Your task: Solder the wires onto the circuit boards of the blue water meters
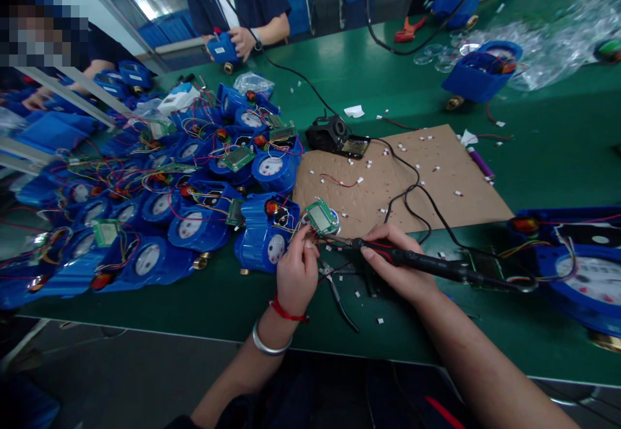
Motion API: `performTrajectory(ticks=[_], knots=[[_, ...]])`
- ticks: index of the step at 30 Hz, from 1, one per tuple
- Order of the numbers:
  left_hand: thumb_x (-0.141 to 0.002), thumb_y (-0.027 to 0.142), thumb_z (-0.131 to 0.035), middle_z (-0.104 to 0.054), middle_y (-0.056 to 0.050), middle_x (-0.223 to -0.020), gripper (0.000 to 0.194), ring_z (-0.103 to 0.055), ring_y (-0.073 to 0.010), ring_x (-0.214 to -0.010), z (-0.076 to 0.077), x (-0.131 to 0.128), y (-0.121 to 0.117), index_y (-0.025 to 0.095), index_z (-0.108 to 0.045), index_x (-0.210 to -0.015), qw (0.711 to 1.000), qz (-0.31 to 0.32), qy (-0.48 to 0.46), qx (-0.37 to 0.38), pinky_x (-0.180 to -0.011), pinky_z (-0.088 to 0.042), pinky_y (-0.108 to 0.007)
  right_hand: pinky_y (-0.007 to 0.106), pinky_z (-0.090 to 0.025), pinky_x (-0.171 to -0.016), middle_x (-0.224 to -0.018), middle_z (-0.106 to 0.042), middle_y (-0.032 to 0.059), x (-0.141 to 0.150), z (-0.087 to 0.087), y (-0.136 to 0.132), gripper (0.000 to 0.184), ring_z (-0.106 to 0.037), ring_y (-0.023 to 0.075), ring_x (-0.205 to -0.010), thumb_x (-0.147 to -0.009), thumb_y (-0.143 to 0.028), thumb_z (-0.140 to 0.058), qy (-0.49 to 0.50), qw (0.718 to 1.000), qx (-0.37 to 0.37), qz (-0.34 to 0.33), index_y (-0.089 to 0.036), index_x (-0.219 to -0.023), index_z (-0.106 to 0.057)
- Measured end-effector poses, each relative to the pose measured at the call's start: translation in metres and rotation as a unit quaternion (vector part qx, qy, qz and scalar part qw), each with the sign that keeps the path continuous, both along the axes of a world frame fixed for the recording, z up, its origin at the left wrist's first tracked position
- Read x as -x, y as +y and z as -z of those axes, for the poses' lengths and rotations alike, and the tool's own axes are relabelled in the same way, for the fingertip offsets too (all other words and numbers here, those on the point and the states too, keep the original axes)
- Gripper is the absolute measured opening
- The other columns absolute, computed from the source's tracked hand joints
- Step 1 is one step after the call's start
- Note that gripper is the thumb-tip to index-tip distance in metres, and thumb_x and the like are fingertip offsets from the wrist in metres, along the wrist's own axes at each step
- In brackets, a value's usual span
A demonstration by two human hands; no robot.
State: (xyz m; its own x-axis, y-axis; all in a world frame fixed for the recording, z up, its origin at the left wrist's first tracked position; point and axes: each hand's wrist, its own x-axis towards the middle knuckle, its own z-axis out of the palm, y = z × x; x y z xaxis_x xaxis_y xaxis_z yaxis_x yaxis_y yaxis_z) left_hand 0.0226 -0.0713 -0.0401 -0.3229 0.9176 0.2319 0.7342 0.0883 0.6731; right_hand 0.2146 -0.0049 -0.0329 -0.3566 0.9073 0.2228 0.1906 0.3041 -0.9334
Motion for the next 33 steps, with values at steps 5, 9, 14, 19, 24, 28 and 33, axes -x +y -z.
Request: performTrajectory(ticks=[5, 9, 14, 19, 24, 28, 33], knots=[[-0.094, 0.02, -0.034, -0.069, -0.013, -0.097, 0.036, -0.066, -0.016, -0.08, -0.0002, 0.0013, -0.0004, 0.01, -0.049, -0.125, 1.0, 0.013, -0.011, -0.023, -0.074, -0.053, -0.029, 0.032, -0.046, -0.066, -0.088, -0.059, 0.0023, -0.0032, 0.0033, -0.0001, 0.01, -0.058, 0.0202, -0.078, -0.081, -0.028, -0.066, 0.034, 0.999, 0.028, 0.026, -0.027, -0.09, -0.061], [-0.094, 0.02, -0.034, -0.069, -0.013, -0.097, 0.037, -0.065, -0.0156, -0.078, 0.0004, 0.0018, 0.0003, 0.01, -0.048, -0.127, 1.0, 0.015, -0.014, -0.021, -0.073, -0.053, -0.029, 0.033, -0.045, -0.064, -0.086, -0.058, 0.0023, -0.0032, 0.0022, 0.0003, 0.009, -0.058, 0.0205, -0.076, -0.082, -0.029, -0.065, 0.019, 0.999, 0.034, 0.018, -0.027, -0.089, -0.06], [-0.094, 0.02, -0.034, -0.069, -0.014, -0.097, 0.038, -0.065, -0.0149, -0.075, 0.0022, 0.0015, 0.0002, 0.009, -0.048, -0.128, 1.0, 0.015, -0.009, -0.019, -0.073, -0.053, -0.029, 0.032, -0.044, -0.062, -0.085, -0.057, 0.0018, -0.0009, 0.0012, 0.0012, 0.008, -0.057, 0.0197, -0.073, -0.082, -0.029, -0.063, -0.007, 0.999, 0.036, 0.012, -0.027, -0.089, -0.06], [-0.094, 0.02, -0.033, -0.069, -0.014, -0.097, 0.039, -0.064, -0.0143, -0.072, 0.0021, 0.0013, 0.0003, 0.008, -0.047, -0.129, 1.0, 0.017, -0.005, -0.018, -0.071, -0.053, -0.029, 0.032, -0.043, -0.064, -0.086, -0.057, 0.0019, -0.0018, 0.0003, 0.0008, 0.007, -0.056, 0.0192, -0.074, -0.083, -0.028, -0.063, -0.004, 0.999, 0.037, 0.005, -0.027, -0.089, -0.06], [-0.094, 0.02, -0.033, -0.069, -0.015, -0.097, 0.039, -0.063, -0.0137, -0.071, 0.0021, 0.0011, 0.0001, 0.008, -0.046, -0.129, 0.999, 0.022, 0.004, -0.029, -0.07, -0.053, -0.028, 0.033, -0.044, -0.068, -0.086, -0.058, 0.0022, -0.0011, -0.0007, 0.0011, 0.007, -0.056, 0.0201, -0.077, -0.083, -0.028, -0.063, -0.004, 1.0, 0.027, 0.004, -0.027, -0.088, -0.06], [-0.094, 0.02, -0.034, -0.069, -0.015, -0.098, 0.04, -0.063, -0.014, -0.071, 0.003, 0.0003, -0.0006, 0.007, -0.045, -0.13, 0.998, 0.031, 0.006, -0.045, -0.069, -0.053, -0.029, 0.034, -0.045, -0.068, -0.087, -0.059, 0.0027, 0.0002, 0.0001, 0.0012, 0.008, -0.057, 0.0203, -0.077, -0.082, -0.029, -0.063, 0.0, 1.0, 0.028, 0.008, -0.026, -0.089, -0.06], [-0.095, 0.02, -0.033, -0.068, -0.016, -0.1, 0.04, -0.064, -0.014, -0.071, 0.0019, -0.0007, -0.0017, 0.007, -0.043, -0.132, 0.998, 0.03, 0.001, -0.053, -0.068, -0.053, -0.029, 0.033, -0.046, -0.064, -0.087, -0.058, 0.0031, -0.0019, 0.001, 0.0001, 0.008, -0.058, 0.0204, -0.076, -0.082, -0.029, -0.064, 0.014, 0.999, 0.035, 0.017, -0.026, -0.089, -0.061]])
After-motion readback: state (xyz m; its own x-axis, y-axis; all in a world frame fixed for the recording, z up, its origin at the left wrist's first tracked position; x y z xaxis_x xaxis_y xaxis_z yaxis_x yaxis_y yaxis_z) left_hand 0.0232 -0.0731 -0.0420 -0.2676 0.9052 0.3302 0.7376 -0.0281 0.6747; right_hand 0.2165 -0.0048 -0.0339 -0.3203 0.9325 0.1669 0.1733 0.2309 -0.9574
